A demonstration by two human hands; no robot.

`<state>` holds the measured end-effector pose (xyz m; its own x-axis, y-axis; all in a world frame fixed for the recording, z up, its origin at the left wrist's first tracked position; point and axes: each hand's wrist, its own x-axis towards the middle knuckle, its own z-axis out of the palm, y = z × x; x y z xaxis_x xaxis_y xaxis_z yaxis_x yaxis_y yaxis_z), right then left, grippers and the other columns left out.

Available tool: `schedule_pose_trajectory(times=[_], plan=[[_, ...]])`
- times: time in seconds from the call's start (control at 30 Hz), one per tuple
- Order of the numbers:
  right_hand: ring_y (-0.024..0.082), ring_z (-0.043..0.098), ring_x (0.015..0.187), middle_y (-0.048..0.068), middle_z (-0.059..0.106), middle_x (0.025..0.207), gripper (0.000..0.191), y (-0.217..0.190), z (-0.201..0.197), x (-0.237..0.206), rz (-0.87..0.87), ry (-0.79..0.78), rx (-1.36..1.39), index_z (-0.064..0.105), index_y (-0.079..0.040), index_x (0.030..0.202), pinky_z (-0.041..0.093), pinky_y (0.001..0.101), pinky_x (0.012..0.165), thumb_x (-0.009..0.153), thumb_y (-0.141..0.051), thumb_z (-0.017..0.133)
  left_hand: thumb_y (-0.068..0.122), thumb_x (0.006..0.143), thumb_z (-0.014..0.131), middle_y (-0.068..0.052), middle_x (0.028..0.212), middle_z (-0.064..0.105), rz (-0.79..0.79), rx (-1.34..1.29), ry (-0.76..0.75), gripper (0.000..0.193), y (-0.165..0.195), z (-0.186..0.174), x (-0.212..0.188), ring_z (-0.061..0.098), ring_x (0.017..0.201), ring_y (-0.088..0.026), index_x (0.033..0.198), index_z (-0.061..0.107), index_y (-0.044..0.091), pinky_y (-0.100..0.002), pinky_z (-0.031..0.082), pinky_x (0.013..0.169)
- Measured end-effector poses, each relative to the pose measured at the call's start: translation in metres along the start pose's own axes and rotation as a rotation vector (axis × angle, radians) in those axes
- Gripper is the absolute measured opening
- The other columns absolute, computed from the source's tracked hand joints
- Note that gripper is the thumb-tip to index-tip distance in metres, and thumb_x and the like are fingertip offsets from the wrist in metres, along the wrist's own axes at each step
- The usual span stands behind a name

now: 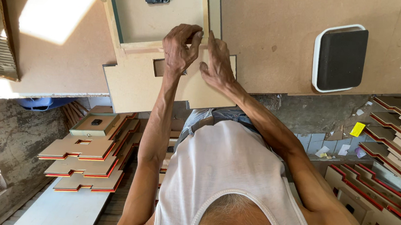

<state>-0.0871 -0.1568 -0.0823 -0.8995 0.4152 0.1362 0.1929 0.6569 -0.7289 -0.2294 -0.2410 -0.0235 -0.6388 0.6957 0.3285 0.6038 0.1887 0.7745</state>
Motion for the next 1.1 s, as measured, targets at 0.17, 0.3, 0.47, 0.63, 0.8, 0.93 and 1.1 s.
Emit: schedule_pose_trajectory(times=[0.17, 0.3, 0.47, 0.63, 0.8, 0.93, 1.1], plan=[[0.045, 0.047, 0.135, 0.027, 0.055, 0.138, 0.096, 0.001, -0.009, -0.008, -0.073, -0.043, 0.032, 0.009, 0.008, 0.160, 0.047, 0.0528, 0.114, 0.091, -0.006, 0.076, 0.007, 0.096, 0.072, -0.007, 0.091, 0.076, -0.069, -0.011, 0.008, 0.007, 0.005, 0.001, 0.001, 0.072, 0.076, -0.018, 0.101, 0.076, 0.005, -0.031, 0.061, 0.066], [0.039, 0.052, 0.139, 0.027, 0.054, 0.148, 0.091, 0.022, -0.029, -0.002, 0.084, -0.184, 0.093, 0.023, 0.000, 0.164, 0.048, 0.0498, 0.114, 0.094, -0.014, 0.079, 0.007, 0.096, 0.070, -0.011, 0.116, 0.071, -0.159, -0.259, 0.057, 0.014, -0.012, 0.004, -0.014, 0.075, 0.095, -0.021, 0.109, 0.074, 0.006, -0.033, 0.067, 0.077], [0.036, 0.055, 0.126, 0.024, 0.060, 0.132, 0.092, 0.031, -0.036, -0.003, -0.174, -0.031, -0.126, 0.033, 0.001, 0.155, 0.046, 0.0562, 0.110, 0.084, -0.028, 0.083, 0.018, 0.105, 0.077, -0.007, 0.149, 0.059, -0.170, 0.249, 0.515, 0.031, -0.044, -0.038, -0.059, 0.050, 0.147, -0.026, 0.135, 0.067, 0.015, -0.048, 0.046, 0.127], [0.037, 0.056, 0.123, 0.021, 0.063, 0.129, 0.084, 0.016, -0.051, -0.023, -0.063, -0.048, -0.348, 0.047, -0.004, 0.145, 0.049, 0.0540, 0.105, 0.082, -0.037, 0.091, 0.052, 0.098, 0.075, -0.024, 0.170, 0.014, -0.639, 0.135, 0.511, 0.101, -0.068, -0.055, -0.071, 0.016, 0.158, -0.042, 0.162, 0.012, 0.005, -0.064, 0.019, 0.130], [0.038, 0.060, 0.111, 0.019, 0.066, 0.118, 0.078, -0.029, -0.042, -0.029, 0.088, -0.093, -0.279, 0.052, -0.004, 0.145, 0.051, 0.0500, 0.095, 0.080, -0.029, 0.087, 0.036, 0.081, 0.085, -0.036, 0.163, 0.006, -0.687, 0.153, 0.552, 0.117, -0.093, -0.036, -0.034, 0.010, 0.152, -0.051, 0.159, 0.005, 0.001, -0.063, 0.015, 0.121], [0.041, 0.061, 0.105, 0.020, 0.068, 0.116, 0.073, -0.097, 0.008, -0.026, 0.079, -0.103, -0.283, 0.057, -0.005, 0.138, 0.051, 0.0509, 0.090, 0.075, -0.027, 0.086, 0.012, 0.064, 0.082, -0.032, 0.148, 0.034, -0.571, 0.149, 0.543, 0.105, -0.128, -0.089, 0.012, 0.037, 0.135, -0.046, 0.152, 0.025, 0.002, -0.056, 0.034, 0.116], [0.037, 0.066, 0.110, 0.021, 0.069, 0.121, 0.068, -0.173, 0.099, -0.030, 0.060, -0.177, -0.002, 0.061, -0.001, 0.134, 0.055, 0.0459, 0.093, 0.075, -0.025, 0.086, 0.004, 0.070, 0.067, -0.026, 0.153, 0.037, -0.506, 0.037, 0.045, 0.108, -0.164, -0.155, 0.061, 0.039, 0.143, -0.041, 0.162, 0.012, 0.009, -0.051, 0.030, 0.123]])
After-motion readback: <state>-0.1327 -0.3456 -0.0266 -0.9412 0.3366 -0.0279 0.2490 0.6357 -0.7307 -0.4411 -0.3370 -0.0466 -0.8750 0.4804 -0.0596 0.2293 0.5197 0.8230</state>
